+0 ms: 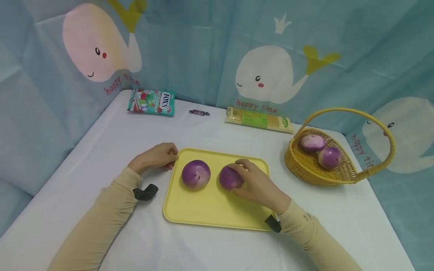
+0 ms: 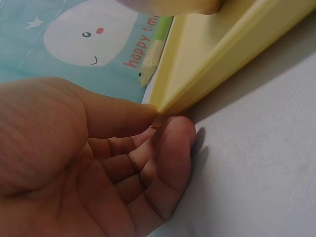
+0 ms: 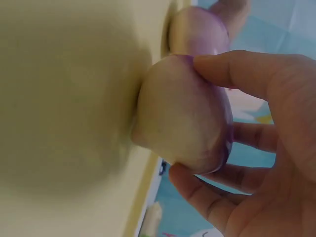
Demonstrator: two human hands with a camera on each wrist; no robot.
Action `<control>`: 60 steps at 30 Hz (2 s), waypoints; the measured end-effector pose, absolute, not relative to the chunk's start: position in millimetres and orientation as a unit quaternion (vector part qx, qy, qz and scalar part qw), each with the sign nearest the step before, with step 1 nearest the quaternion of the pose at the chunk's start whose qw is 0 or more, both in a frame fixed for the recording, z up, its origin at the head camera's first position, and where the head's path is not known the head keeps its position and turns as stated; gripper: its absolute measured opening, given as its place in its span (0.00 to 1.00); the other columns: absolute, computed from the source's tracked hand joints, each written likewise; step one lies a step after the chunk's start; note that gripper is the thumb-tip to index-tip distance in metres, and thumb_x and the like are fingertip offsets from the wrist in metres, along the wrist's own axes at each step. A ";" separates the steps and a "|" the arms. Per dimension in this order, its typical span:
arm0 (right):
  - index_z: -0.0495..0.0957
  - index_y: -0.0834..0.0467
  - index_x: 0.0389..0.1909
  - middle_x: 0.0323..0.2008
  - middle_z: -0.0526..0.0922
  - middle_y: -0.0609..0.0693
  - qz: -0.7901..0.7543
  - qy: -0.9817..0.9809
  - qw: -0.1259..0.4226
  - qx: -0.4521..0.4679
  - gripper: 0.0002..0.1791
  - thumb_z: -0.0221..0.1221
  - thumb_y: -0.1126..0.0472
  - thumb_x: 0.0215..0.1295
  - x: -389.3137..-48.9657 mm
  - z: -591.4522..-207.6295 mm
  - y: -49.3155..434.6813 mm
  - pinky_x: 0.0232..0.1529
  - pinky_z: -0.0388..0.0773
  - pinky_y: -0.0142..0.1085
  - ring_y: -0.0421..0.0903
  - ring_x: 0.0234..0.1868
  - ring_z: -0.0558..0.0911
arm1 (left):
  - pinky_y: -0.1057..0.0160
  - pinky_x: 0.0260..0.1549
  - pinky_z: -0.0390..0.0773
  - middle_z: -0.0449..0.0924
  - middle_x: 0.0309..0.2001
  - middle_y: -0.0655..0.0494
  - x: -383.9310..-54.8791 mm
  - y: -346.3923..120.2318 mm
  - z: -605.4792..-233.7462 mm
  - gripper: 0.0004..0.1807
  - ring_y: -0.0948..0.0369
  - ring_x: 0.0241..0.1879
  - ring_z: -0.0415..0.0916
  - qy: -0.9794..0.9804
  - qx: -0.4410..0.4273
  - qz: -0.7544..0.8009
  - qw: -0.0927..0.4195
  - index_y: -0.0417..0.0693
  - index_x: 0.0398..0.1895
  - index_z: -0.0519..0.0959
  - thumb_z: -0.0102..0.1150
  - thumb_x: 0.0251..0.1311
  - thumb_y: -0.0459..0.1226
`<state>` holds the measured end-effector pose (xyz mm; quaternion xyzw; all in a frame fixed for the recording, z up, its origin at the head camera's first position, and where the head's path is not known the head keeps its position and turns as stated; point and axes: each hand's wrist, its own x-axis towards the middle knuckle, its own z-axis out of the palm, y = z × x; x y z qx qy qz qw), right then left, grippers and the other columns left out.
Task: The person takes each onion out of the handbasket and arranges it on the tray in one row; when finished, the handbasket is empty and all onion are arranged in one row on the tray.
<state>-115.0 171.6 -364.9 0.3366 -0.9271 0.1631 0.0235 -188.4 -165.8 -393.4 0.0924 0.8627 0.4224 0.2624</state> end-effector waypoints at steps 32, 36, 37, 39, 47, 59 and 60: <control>0.69 0.54 0.64 0.57 0.73 0.55 0.177 -0.926 0.020 0.333 0.37 0.71 0.50 0.55 -119.2 -371.3 135.1 0.53 0.81 0.42 0.50 0.52 0.82 | 0.66 0.31 0.78 0.77 0.29 0.50 -189.0 -164.9 -393.7 0.12 0.61 0.27 0.75 0.862 0.085 0.422 0.268 0.34 0.50 0.68 0.45 0.70 0.34; 0.68 0.54 0.65 0.58 0.72 0.56 0.176 -0.928 0.019 0.329 0.38 0.71 0.50 0.55 -119.5 -372.3 134.5 0.53 0.81 0.43 0.51 0.51 0.82 | 0.66 0.31 0.78 0.77 0.29 0.50 -189.4 -165.4 -395.4 0.12 0.61 0.27 0.75 0.861 0.085 0.424 0.269 0.34 0.50 0.68 0.45 0.70 0.34; 0.68 0.54 0.65 0.58 0.72 0.56 0.175 -0.928 0.018 0.328 0.38 0.71 0.50 0.55 -119.4 -372.4 134.4 0.53 0.81 0.44 0.52 0.51 0.82 | 0.66 0.31 0.78 0.77 0.29 0.50 -189.3 -165.4 -395.7 0.12 0.61 0.27 0.75 0.860 0.085 0.425 0.269 0.34 0.50 0.68 0.45 0.70 0.34; 0.68 0.53 0.66 0.59 0.72 0.57 0.173 -0.929 0.016 0.327 0.39 0.71 0.50 0.54 -119.3 -372.6 134.4 0.53 0.81 0.44 0.52 0.52 0.83 | 0.66 0.31 0.78 0.76 0.29 0.50 -189.4 -165.5 -396.5 0.12 0.61 0.27 0.75 0.860 0.086 0.426 0.269 0.34 0.50 0.68 0.45 0.69 0.34; 0.66 0.54 0.67 0.60 0.71 0.58 0.169 -0.928 0.017 0.332 0.40 0.72 0.51 0.54 -119.8 -373.6 134.9 0.53 0.81 0.44 0.53 0.52 0.83 | 0.66 0.31 0.78 0.76 0.29 0.51 -189.6 -165.8 -396.5 0.12 0.61 0.27 0.75 0.862 0.090 0.421 0.267 0.34 0.50 0.68 0.46 0.70 0.34; 0.67 0.53 0.66 0.57 0.72 0.56 0.172 -0.928 0.015 0.331 0.39 0.71 0.51 0.54 -119.9 -375.2 129.8 0.49 0.83 0.43 0.51 0.48 0.83 | 0.66 0.31 0.77 0.77 0.30 0.50 -188.1 -165.0 -394.3 0.12 0.61 0.27 0.75 0.864 0.097 0.421 0.260 0.33 0.49 0.68 0.46 0.70 0.34; 0.67 0.53 0.66 0.58 0.72 0.56 0.171 -0.928 0.012 0.331 0.39 0.71 0.50 0.55 -120.0 -375.4 129.2 0.49 0.83 0.43 0.51 0.48 0.83 | 0.66 0.31 0.77 0.77 0.30 0.49 -188.0 -164.8 -394.5 0.12 0.61 0.27 0.75 0.863 0.097 0.422 0.260 0.34 0.49 0.68 0.47 0.69 0.34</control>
